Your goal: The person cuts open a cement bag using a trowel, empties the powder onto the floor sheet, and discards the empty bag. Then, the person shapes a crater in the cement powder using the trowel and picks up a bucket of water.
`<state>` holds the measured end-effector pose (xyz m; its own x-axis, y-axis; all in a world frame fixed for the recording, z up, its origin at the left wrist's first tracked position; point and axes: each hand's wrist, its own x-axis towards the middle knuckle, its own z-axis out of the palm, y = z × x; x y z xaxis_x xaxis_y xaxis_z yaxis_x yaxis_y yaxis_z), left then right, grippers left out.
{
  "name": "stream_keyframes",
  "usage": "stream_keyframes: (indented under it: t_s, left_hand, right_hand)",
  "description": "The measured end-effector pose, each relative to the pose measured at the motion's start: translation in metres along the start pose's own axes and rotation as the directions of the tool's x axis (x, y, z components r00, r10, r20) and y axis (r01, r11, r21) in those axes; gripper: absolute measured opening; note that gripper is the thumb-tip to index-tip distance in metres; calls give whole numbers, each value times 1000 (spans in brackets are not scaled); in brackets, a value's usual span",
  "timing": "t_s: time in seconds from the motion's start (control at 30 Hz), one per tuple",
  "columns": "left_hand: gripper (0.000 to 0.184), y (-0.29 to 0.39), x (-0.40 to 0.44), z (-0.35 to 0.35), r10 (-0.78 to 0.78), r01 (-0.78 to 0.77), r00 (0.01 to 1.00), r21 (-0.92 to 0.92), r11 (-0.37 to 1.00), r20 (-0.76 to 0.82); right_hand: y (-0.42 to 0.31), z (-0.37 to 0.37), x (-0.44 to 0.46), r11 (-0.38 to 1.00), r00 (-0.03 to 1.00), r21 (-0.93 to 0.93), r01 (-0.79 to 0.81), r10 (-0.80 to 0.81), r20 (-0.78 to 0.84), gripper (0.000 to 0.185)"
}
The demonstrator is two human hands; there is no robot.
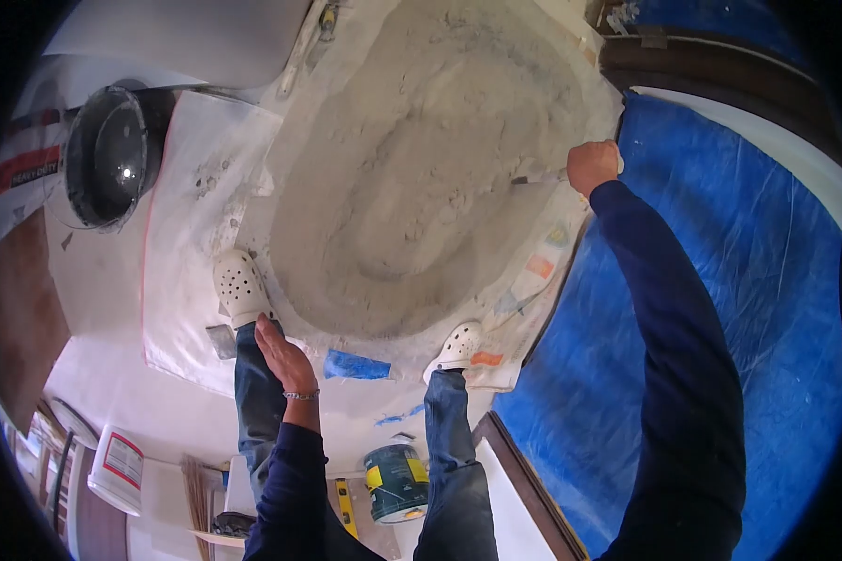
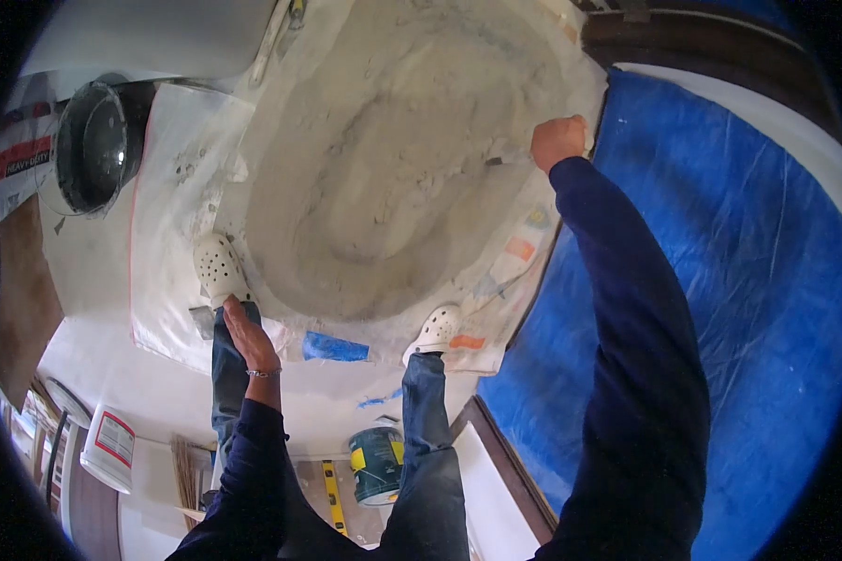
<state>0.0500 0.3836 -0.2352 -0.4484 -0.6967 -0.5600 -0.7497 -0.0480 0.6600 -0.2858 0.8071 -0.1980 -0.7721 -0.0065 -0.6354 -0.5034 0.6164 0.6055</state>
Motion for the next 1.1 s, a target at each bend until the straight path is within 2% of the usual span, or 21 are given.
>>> stream_keyframes:
  t_s: [0.07,0.1,0.17,0.2,0.27,0.37,0.6,0.67,0.7,0.77,0.8,0.83,0.87,0.93,0.97,1.0,1.03,1.07,1.1]
  left_hand:
    - [59,-6,-1,1,135,-136,991,181,974,21]
    - [59,-2,-1,3,136,-137,991,178,974,18]
    - [58,8,-3,5,6,-5,1000,28,1000,-13]
    - [58,7,-3,6,5,-4,1000,27,1000,-14]
    - [58,5,-3,6,-40,39,999,-31,999,-27]
    - [58,-3,-2,3,46,-46,999,42,998,14]
    - [58,-11,-1,5,-12,12,1000,-35,999,-10]
    - [58,-15,-1,4,17,-17,1000,-59,998,-11]
    - [58,-17,-1,3,21,-22,1000,-61,998,-7]
    - [57,-18,1,1,54,-53,998,-57,997,13]
    - [57,-15,2,2,61,-60,998,-62,996,14]
    - [57,-9,-1,1,32,-31,999,-62,998,7]
    - [57,-4,-2,2,3,-3,1000,-65,998,-1]
    - [56,-5,-2,-1,3,-2,1000,-77,997,16]
    - [56,-5,-1,-2,0,3,1000,-84,996,30]
    - [56,-1,-2,-2,4,-2,1000,-85,996,29]
    - [56,6,-3,-3,-3,4,1000,-39,999,30]
    - [56,10,-3,-4,-11,11,999,10,1000,32]
    - [56,8,-1,-6,-4,3,1000,12,1000,29]
  right_hand:
    - [5,-3,15,999,999,-41,-9,10,39,23]
    - [7,-6,21,999,999,-43,-10,11,35,23]
    - [10,-11,31,988,997,-136,-69,62,-53,23]
    - [12,-14,36,988,997,-137,-69,62,-55,23]
    - [16,-19,45,959,985,-269,-86,41,-170,22]
    - [22,-31,53,925,976,-362,-112,34,-216,23]
    - [30,-61,56,887,969,-444,-128,17,-245,23]
    - [33,-59,53,930,932,-321,-180,57,-357,22]
    - [35,-56,48,929,932,-319,-185,63,-357,22]
    - [35,-41,30,973,866,45,-225,221,-449,22]
    - [33,-33,19,971,862,48,-233,229,-453,22]
    - [28,-26,2,946,839,209,-247,316,-442,23]
    - [24,-18,-10,896,814,364,-254,401,-420,24]
    - [13,15,-14,732,849,611,-303,498,-176,29]
    - [6,31,-10,729,846,613,-303,502,-180,29]
    - [-2,46,-7,198,842,921,-336,502,200,30]
    - [-9,56,-4,-413,827,833,-367,266,496,32]
    - [-18,58,-2,-420,827,831,-365,265,497,32]
    - [-30,59,6,-636,845,689,-349,105,525,29]
